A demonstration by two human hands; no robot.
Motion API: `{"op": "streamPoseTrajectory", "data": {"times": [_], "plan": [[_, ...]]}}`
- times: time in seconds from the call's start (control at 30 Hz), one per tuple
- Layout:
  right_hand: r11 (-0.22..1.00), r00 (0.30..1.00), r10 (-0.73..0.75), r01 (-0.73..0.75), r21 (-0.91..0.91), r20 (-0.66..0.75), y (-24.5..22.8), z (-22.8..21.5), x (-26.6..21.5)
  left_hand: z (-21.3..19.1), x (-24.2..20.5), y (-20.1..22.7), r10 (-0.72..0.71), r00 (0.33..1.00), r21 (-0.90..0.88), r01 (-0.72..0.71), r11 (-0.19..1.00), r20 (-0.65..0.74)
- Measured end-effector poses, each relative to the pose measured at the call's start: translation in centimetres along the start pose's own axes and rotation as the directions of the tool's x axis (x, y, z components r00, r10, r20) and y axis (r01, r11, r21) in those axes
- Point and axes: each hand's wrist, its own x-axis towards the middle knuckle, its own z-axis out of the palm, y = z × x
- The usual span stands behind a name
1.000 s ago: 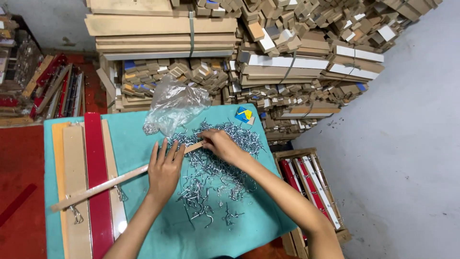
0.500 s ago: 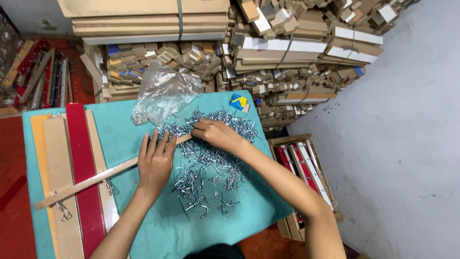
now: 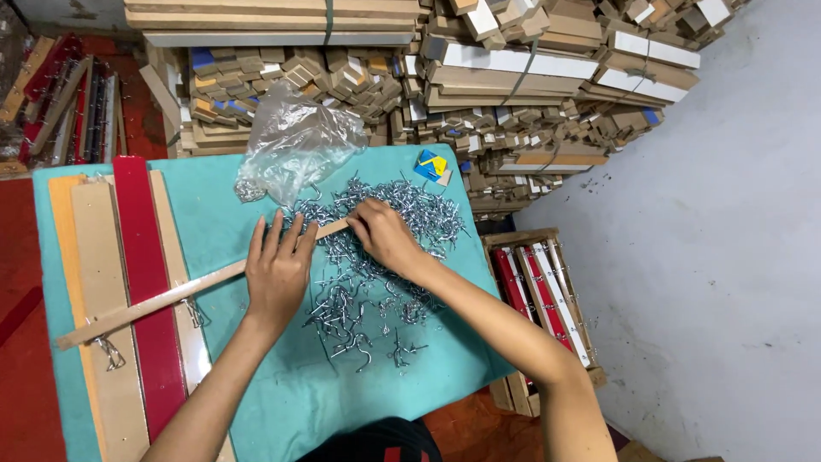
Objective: Sliding metal hooks onto wooden strips and placing them in a box
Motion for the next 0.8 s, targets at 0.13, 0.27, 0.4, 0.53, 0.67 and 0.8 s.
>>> {"op": "streamPoseTrajectory", "data": {"times": [0.13, 0.27, 0.4, 0.53, 0.67, 0.8], "plan": [[0.999, 0.991, -0.033, 0.029, 0.027, 0.128, -3.0, -3.8, 1.3, -0.5, 0.0, 0.1, 0.004, 1.000, 0.006, -0.004, 1.000, 0.010], [0.933, 0.934, -0.251, 0.304, -0.193, 0.254, -4.1, -6.8, 1.9, -0.6, 0.2, 0.1, -0.011, 0.999, -0.019, 0.012, 1.000, 0.049], [0.836, 0.880, -0.376, 0.457, -0.304, 0.290, -2.6, -6.4, 2.5, -0.5, 0.1, 0.1, -0.012, 0.998, -0.022, 0.014, 1.000, 0.064], [0.800, 0.857, -0.408, 0.501, -0.330, 0.314, -1.1, -5.6, 2.9, -0.4, 0.1, 0.1, -0.010, 0.999, -0.019, 0.011, 1.000, 0.043], [0.821, 0.871, -0.377, 0.471, -0.321, 0.314, 0.0, -4.8, 2.5, -0.5, 0.1, 0.1, -0.011, 0.998, 0.000, 0.011, 1.000, 0.063], [0.858, 0.895, -0.337, 0.420, -0.295, 0.294, -1.3, -4.8, 2.3, -0.2, -0.1, 0.0, -0.002, 0.998, 0.011, 0.001, 1.000, 0.055]]}}
